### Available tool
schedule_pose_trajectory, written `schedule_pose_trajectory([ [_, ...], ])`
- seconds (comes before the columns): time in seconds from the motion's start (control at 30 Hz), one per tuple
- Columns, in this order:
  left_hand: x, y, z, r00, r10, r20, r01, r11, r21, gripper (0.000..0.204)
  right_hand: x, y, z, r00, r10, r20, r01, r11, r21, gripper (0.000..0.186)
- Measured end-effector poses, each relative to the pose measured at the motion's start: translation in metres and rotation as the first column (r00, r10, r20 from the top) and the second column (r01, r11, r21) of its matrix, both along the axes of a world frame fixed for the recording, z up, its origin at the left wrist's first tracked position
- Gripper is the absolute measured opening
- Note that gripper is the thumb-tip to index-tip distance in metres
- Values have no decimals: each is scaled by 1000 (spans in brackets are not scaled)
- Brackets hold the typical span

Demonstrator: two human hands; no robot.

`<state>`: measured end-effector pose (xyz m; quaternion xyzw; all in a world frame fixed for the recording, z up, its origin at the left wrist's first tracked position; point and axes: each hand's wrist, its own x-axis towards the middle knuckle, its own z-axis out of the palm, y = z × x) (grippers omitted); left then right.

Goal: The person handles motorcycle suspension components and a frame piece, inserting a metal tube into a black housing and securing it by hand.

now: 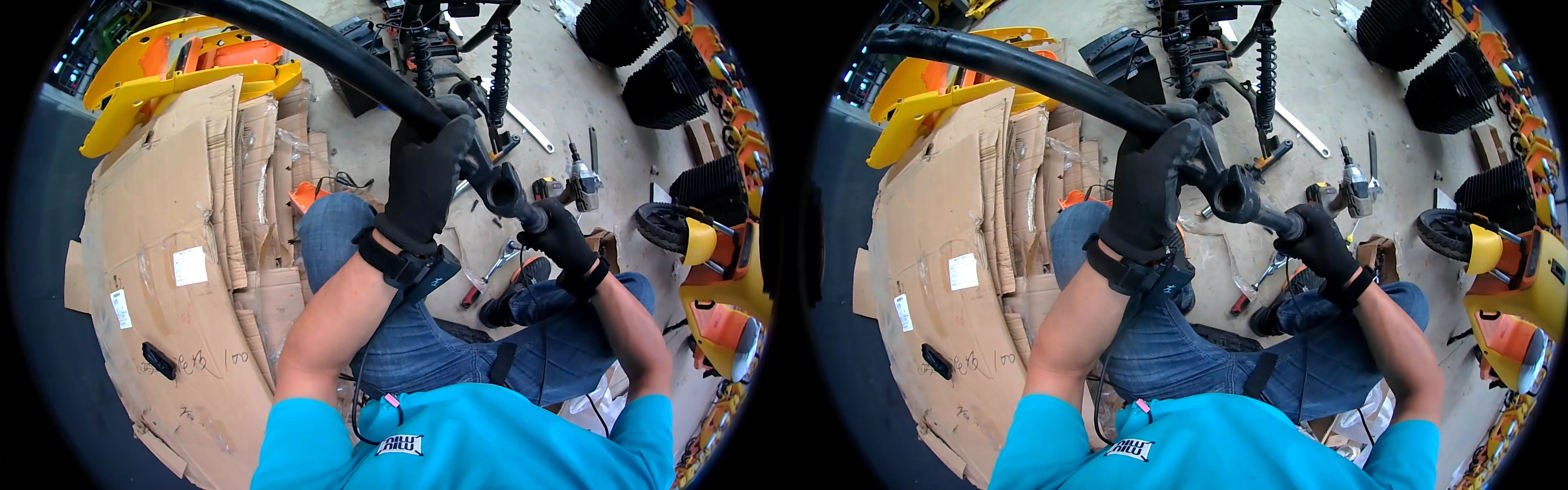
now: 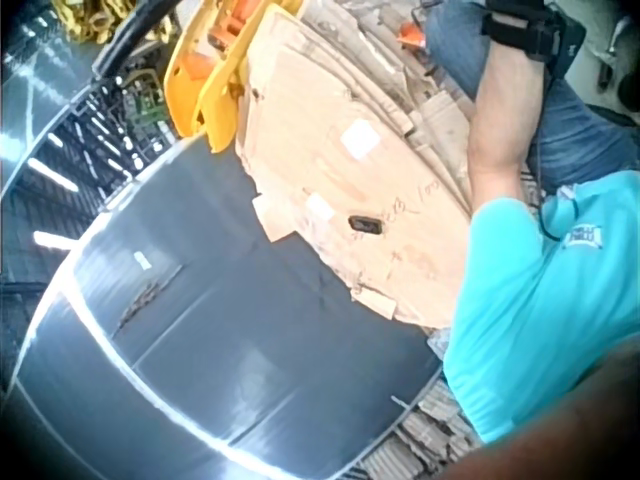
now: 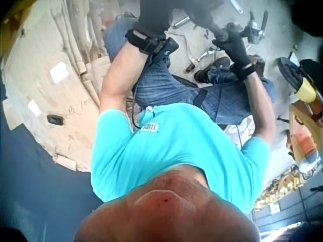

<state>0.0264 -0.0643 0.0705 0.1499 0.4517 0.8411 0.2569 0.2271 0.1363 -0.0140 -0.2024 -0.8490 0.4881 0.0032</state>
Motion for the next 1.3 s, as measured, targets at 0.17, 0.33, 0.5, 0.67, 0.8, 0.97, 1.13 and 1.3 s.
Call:
schedule_pose_trajectory([
  [0.17, 6, -2, 10, 999, -32, -15, 32, 999, 22, 27, -1, 5, -6, 999, 49, 2, -49, 998, -28, 42],
  [0.33, 4, 0, 6, 995, 46, -91, -44, 999, 29, 28, -2, -5, -5, 987, -21, -157, 48, 984, 173, 39],
  [0.5, -19, -14, -29, 954, 28, -300, -69, 990, -127, 29, -8, -11, 12, 955, 15, -296, 85, 943, 320, 34],
  [0.67, -40, -38, -4, 972, -145, 186, 118, 982, 150, 34, -14, -23, 50, 924, 43, -381, 124, 906, 404, 32],
  [0.8, -46, -47, -13, 965, 58, -255, -120, 965, -233, 36, -26, -17, 58, 911, 114, -396, 109, 860, 498, 33],
  [0.97, -66, -60, -19, 973, -164, -165, 137, 977, -162, 50, -35, -8, 42, 897, 105, -429, 145, 847, 511, 29],
  [1.13, -87, -57, -20, 797, -562, 223, 493, 817, 298, 60, -30, -18, 54, 901, 42, -432, 272, 723, 636, 28],
  [1.3, -67, -43, -32, 947, -302, 107, 307, 951, -38, 49, -26, -6, 59, 847, 58, -529, 408, 567, 715, 36],
])
